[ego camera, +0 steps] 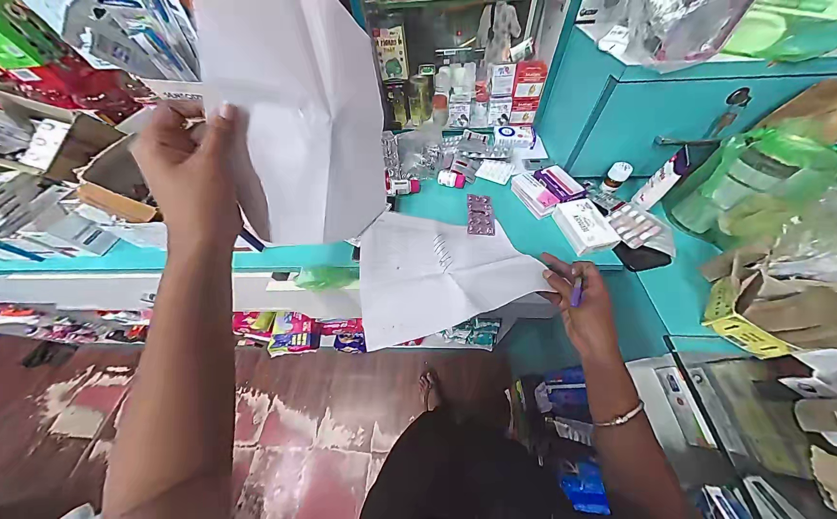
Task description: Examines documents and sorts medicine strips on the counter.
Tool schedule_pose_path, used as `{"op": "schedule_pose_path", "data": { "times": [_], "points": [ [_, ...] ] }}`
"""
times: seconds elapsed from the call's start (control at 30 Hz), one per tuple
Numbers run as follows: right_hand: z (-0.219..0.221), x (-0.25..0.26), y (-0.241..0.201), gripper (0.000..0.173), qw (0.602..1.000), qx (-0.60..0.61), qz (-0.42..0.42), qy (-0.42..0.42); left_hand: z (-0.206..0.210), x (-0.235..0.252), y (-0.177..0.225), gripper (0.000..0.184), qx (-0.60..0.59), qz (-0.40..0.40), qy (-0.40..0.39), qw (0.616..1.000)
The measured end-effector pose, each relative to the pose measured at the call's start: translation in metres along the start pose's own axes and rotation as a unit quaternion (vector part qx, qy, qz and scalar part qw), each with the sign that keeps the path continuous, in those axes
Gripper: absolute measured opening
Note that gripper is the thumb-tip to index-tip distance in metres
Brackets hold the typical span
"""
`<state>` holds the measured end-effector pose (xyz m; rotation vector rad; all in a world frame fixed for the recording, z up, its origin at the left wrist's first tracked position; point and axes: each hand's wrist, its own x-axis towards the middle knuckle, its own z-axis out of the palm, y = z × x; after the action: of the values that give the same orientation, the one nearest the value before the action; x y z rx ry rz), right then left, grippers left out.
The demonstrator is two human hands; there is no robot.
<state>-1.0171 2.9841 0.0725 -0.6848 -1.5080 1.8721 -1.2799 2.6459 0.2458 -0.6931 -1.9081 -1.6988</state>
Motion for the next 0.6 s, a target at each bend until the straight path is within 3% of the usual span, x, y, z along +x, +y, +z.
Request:
{"op": "schedule_pose_path", "data": {
  "times": [0.1, 0.17, 0.33, 0.47, 0.6],
  "points": [
    [-0.012, -0.009, -0.002, 0.024, 0.998, -0.039, -0.043, -0.017, -0.017, 0.000, 0.020, 0.010, -0.045, 0.020, 0.047, 0.998],
    [-0.019, -0.016, 0.006, 0.024, 0.997, -0.065, -0.028, -0.031, -0.031, -0.016, 0.021, 0.007, -0.070, -0.001, 0.073, 0.995],
    [-0.030, -0.027, 0.029, 0.020, 0.991, -0.068, 0.029, -0.109, -0.060, -0.085, 0.006, 0.017, -0.105, -0.205, 0.125, 0.965],
    [-0.031, -0.037, 0.018, 0.019, 0.988, -0.024, -0.088, -0.122, -0.091, -0.143, -0.001, 0.029, -0.167, -0.291, 0.143, 0.931],
    [-0.017, -0.042, -0.002, 0.026, 0.977, 0.037, -0.169, -0.126, -0.107, -0.216, 0.017, 0.038, -0.071, -0.399, 0.229, 0.885]
  ]
}}
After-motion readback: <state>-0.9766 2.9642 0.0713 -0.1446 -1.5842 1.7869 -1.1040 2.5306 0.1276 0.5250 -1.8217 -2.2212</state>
